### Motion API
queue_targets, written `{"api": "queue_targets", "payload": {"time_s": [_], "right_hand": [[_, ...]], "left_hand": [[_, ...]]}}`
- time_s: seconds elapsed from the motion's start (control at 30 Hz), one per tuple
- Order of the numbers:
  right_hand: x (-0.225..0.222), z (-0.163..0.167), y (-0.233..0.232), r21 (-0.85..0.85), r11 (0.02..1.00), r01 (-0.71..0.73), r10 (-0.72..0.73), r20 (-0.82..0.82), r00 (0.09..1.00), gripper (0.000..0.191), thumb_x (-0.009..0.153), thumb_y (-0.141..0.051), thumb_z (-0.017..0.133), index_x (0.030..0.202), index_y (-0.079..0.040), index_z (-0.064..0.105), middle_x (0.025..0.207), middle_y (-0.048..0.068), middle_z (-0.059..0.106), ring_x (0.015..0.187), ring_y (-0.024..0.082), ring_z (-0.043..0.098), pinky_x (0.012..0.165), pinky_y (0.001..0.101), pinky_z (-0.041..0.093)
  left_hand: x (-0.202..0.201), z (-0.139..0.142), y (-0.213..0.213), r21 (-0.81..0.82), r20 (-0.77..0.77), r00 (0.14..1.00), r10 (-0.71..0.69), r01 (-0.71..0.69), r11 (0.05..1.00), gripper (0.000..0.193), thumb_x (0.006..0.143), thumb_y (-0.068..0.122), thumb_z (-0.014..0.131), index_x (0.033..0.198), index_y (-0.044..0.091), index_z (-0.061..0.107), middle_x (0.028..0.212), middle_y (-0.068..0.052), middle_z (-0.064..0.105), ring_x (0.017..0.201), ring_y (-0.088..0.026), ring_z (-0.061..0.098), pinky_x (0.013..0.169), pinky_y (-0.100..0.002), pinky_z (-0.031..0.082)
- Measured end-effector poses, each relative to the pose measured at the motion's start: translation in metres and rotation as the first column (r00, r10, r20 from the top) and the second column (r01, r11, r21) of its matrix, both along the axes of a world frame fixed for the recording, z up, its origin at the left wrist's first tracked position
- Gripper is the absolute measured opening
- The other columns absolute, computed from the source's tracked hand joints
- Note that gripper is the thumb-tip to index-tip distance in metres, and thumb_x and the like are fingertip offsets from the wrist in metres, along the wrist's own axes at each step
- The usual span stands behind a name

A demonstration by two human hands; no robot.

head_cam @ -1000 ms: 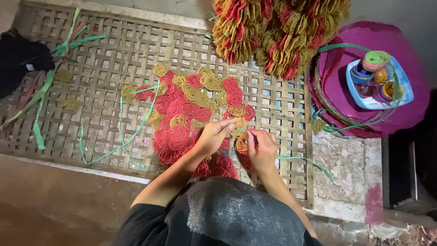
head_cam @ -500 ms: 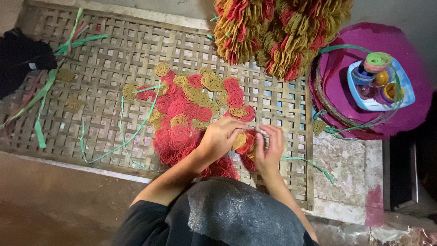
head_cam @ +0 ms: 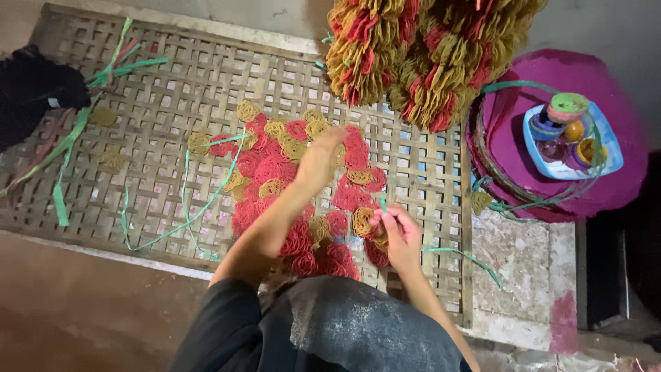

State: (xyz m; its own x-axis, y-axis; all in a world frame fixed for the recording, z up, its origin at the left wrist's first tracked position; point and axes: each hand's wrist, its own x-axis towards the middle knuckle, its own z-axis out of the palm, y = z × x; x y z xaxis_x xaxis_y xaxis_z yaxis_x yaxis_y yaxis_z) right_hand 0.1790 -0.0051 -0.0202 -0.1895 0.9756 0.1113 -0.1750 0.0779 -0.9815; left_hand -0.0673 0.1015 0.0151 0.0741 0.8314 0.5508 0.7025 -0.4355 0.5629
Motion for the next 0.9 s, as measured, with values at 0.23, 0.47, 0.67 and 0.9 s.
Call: {"api": "queue_targets", "payload": {"time_s": [0.23,0.47,0.67,0.9], "right_hand": [[0.003,0.005,0.003,0.018,0.998,0.053,-0.054,0.058,0.997,0.013,0.102,-0.004,0.062,0.104,0.005,0.070,0.092,0.006,0.067,0.075,0.011,0.062,0.070,0.0248,0.051],[-0.007,0.023,0.011,0.165,0.972,0.168,-0.228,0.479,0.848,0.013,0.097,-0.012,0.069,0.094,0.001,0.072,0.076,0.002,0.066,0.069,0.007,0.054,0.064,0.0236,0.046],[-0.022,0.034,0.018,0.245,0.959,0.146,-0.262,0.555,0.789,0.012,0.094,-0.014,0.071,0.091,-0.002,0.073,0.071,0.001,0.066,0.062,0.006,0.051,0.057,0.0255,0.042],[-0.020,0.035,0.017,0.205,0.965,0.163,-0.255,0.601,0.758,0.012,0.093,-0.015,0.073,0.088,-0.004,0.074,0.062,0.001,0.061,0.051,0.006,0.042,0.048,0.0272,0.032]], "left_hand": [[-0.027,-0.012,0.035,-0.378,-0.412,0.900,0.145,-0.314,0.871,0.025,0.104,0.022,0.057,0.125,0.014,0.068,0.116,-0.014,0.073,0.108,-0.030,0.070,0.092,-0.048,0.055],[0.016,-0.022,-0.025,-0.551,0.790,0.552,0.266,0.451,0.702,0.030,0.106,0.022,0.053,0.122,0.002,0.069,0.130,-0.008,0.070,0.110,-0.020,0.074,0.092,-0.035,0.064],[0.038,-0.034,-0.067,-0.459,0.818,0.559,0.137,0.490,0.741,0.036,0.107,0.019,0.053,0.137,0.003,0.063,0.120,-0.012,0.070,0.104,-0.015,0.070,0.091,-0.034,0.061],[0.046,-0.020,-0.082,-0.394,0.818,0.566,0.099,0.427,0.814,0.033,0.105,0.014,0.056,0.134,0.000,0.065,0.108,-0.004,0.073,0.097,-0.007,0.068,0.088,-0.028,0.063]]}}
